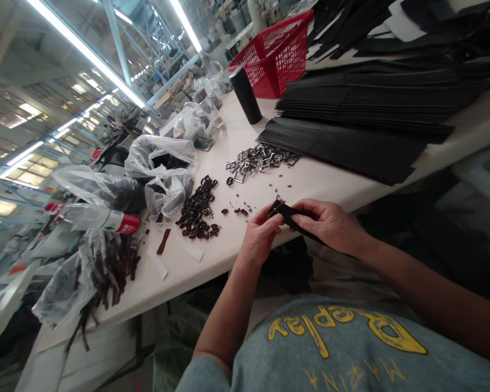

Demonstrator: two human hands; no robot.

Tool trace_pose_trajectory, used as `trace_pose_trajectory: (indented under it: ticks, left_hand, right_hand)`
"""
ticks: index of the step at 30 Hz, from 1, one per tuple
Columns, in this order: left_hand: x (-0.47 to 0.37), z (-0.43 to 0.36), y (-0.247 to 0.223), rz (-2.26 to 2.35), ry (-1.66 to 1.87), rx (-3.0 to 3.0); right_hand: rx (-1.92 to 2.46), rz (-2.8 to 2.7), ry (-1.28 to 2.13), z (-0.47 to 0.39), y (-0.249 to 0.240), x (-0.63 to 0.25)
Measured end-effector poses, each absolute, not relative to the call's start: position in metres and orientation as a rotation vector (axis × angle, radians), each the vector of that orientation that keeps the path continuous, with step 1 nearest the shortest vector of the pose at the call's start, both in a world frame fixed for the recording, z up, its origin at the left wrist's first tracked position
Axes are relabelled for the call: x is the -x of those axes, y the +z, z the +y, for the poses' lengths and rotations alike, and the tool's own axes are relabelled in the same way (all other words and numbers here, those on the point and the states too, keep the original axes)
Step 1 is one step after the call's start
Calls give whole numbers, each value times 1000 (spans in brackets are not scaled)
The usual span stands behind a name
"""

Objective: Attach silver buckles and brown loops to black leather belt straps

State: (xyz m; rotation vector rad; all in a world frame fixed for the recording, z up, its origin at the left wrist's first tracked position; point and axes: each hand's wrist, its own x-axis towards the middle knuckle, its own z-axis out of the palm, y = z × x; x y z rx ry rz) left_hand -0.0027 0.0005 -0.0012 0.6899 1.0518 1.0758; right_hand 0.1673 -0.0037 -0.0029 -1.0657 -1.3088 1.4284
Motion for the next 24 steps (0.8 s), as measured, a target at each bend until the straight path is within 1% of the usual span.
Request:
trace_pose_trajectory:
  ticks: [6,15,19,24]
  left_hand:
    - [1,-1,-3,1044,1170,-688]
    - [2,-2,-5,1090,1172,-771]
    - [3,-3,-3,1084,1184,-870]
    - [1,-4,4,1057,1144,-851]
  right_hand:
    - [1100,-1388,1340,-5,-3,-162]
    - [1099,-1459,1337,-6,-2,-159]
    - [1124,-1613,1429,0,-5,-166]
    - [1039,-1734,1514,4,-1,-172]
